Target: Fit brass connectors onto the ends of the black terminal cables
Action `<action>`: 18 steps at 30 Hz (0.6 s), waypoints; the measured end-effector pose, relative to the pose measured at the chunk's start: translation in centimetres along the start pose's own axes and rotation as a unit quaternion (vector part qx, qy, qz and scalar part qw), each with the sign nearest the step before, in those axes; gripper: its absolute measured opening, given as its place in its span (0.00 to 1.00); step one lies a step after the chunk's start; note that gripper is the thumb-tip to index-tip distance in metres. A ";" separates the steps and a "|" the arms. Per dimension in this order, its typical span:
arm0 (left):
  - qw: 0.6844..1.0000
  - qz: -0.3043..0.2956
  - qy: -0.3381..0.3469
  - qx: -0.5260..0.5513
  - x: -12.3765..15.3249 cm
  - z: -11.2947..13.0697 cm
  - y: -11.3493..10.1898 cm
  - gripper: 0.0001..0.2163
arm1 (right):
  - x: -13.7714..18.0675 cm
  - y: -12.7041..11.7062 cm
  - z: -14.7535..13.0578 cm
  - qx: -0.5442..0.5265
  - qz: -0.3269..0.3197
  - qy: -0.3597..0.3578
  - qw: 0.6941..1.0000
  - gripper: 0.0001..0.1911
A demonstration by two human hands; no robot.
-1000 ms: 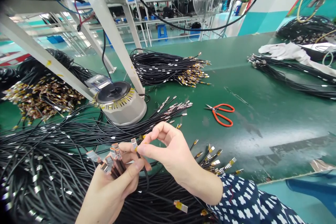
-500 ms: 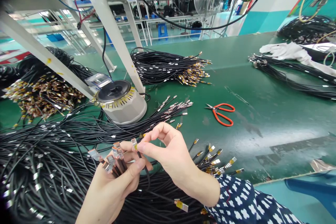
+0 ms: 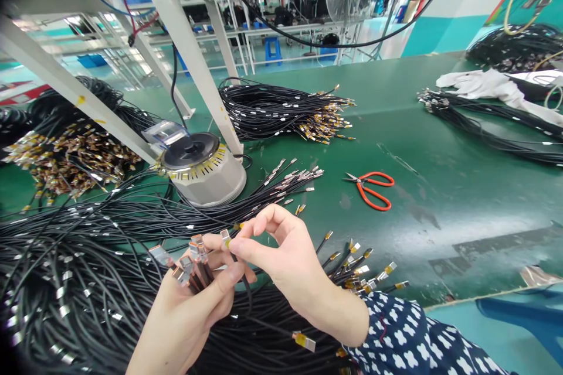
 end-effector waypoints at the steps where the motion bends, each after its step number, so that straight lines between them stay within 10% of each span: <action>1: 1.000 0.002 0.001 0.002 0.0 0.0 0.0 0.13 | 0.0 0.0 0.0 -0.003 -0.002 0.001 1.000 0.17; 18: 1.000 -0.002 0.006 -0.007 0.0 -0.1 -0.1 0.12 | 0.1 0.0 0.2 0.023 0.003 -0.003 1.000 0.16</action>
Point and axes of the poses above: each hand's wrist, its own x-axis away from the middle knuckle, its own y-axis out of the palm, z = x × y, the point moved 1 cm from there along -x, towards the middle knuckle, and after that the axes turned 8 degrees about -y, right-handed, at the moved point
